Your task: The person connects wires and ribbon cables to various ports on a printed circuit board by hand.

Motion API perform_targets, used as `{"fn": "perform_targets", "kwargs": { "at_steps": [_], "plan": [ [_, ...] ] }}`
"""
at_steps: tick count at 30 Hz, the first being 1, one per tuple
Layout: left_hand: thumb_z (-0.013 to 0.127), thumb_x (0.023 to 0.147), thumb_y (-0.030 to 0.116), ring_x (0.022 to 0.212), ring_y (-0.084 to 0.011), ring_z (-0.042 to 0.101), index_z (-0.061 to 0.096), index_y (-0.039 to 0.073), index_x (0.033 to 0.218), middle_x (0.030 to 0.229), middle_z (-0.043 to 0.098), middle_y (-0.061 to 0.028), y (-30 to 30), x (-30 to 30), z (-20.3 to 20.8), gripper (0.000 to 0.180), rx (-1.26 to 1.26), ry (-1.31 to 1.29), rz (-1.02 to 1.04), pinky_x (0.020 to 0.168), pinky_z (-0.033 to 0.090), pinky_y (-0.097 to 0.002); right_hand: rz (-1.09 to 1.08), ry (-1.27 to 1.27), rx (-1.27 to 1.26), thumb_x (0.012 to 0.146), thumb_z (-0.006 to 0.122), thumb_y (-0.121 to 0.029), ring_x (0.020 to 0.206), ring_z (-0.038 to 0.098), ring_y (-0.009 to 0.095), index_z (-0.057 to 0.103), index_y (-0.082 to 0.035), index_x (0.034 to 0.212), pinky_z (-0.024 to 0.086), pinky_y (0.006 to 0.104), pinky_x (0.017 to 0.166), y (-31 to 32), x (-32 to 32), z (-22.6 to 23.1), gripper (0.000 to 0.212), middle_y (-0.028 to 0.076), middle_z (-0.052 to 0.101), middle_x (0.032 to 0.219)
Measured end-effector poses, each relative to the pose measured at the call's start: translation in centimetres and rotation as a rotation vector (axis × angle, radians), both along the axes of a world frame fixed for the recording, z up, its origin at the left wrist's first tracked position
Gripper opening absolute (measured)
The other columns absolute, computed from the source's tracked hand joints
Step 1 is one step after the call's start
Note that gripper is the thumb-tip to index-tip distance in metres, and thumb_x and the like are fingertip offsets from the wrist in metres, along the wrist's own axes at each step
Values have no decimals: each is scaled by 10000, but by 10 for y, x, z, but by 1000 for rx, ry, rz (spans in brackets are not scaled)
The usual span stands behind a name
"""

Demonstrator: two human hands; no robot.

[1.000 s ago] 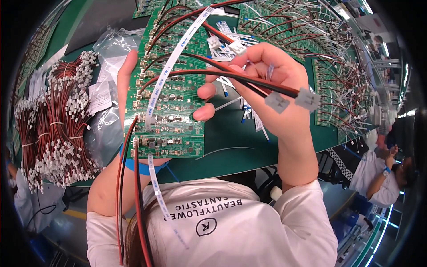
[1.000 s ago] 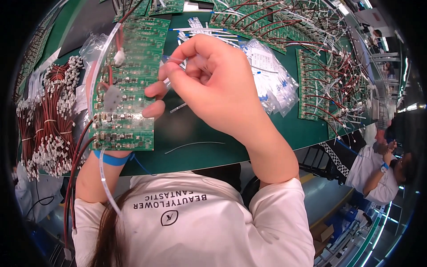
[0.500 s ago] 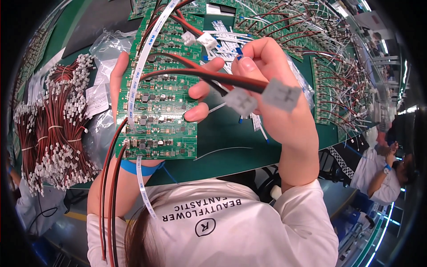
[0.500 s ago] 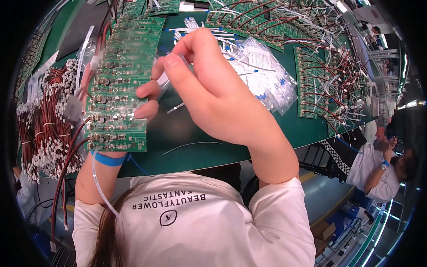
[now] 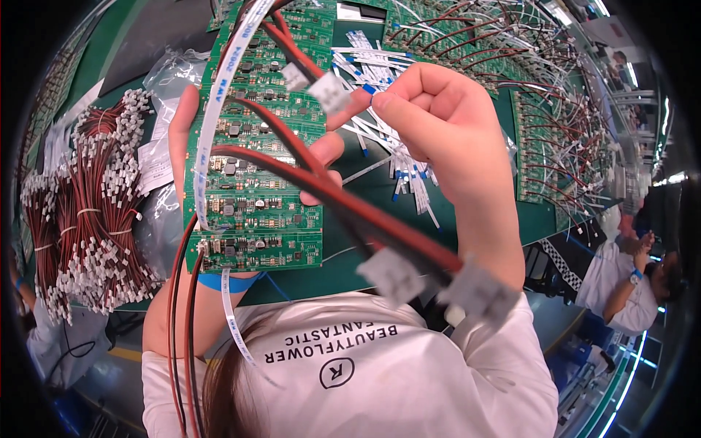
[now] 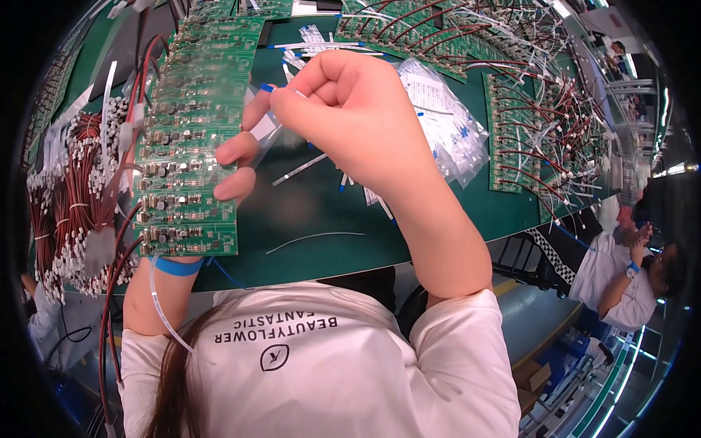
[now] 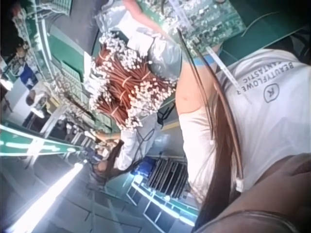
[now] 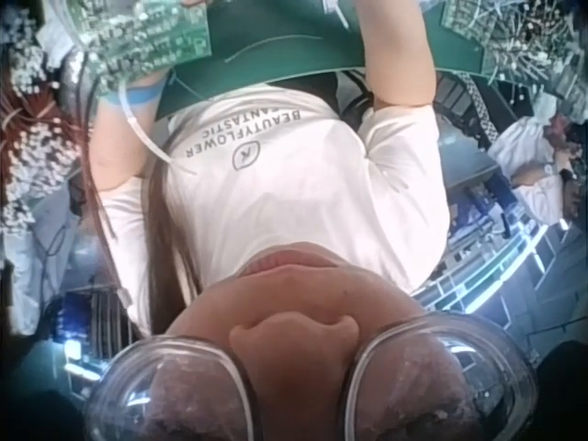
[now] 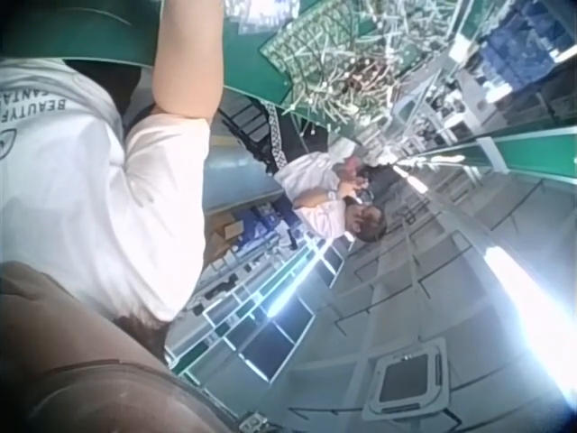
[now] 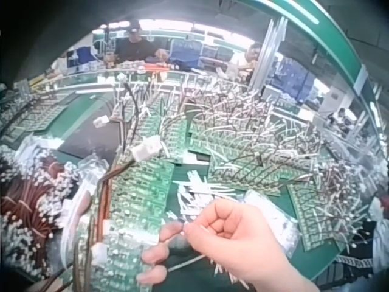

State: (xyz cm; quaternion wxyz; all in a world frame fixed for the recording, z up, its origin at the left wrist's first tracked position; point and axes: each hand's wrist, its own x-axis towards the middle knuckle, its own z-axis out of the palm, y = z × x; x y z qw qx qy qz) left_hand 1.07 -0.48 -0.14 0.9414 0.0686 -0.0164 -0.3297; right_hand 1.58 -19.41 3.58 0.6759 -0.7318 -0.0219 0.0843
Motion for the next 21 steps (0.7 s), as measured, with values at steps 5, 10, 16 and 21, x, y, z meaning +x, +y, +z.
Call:
{"fn": "perform_targets", "kwargs": {
  "at_steps": [5, 10, 16, 21],
  "plan": [
    [337, 832, 640, 734, -317, 580, 358, 82, 1366, 1248, 408, -383, 6, -5, 7, 772, 151, 46, 103, 537, 472, -405, 65, 57, 77, 785, 656, -137, 489, 405, -2, 582, -6, 755, 253, 187, 426, -2, 3, -3, 154, -38, 537, 575],
    [320, 856, 616, 797, -330, 606, 411, 56, 1326, 1144, 515, -353, -4, -3, 4, 737, 73, 28, 88, 517, 447, -378, -31, -69, 67, 780, 647, -90, 492, 414, 11, 585, -23, 765, 276, 197, 427, -3, 3, -14, 93, -20, 545, 578],
    [431, 851, 540, 799, -228, 403, 348, 85, 1350, 1331, 351, -251, 3, 0, -1, 681, 140, -37, 112, 550, 384, -319, -14, -473, -334, 780, 629, -34, 513, 533, 110, 609, -44, 832, 406, 228, 472, 10, 4, -19, 57, 38, 613, 655],
    [336, 879, 573, 759, -283, 480, 493, 1, 1207, 1144, 507, -305, 3, -1, 3, 677, 93, 35, 126, 528, 413, -344, 56, -924, -576, 735, 669, -50, 594, 588, 202, 616, -47, 839, 463, 285, 517, -2, 14, -24, 117, 66, 611, 716]
  ]
}}
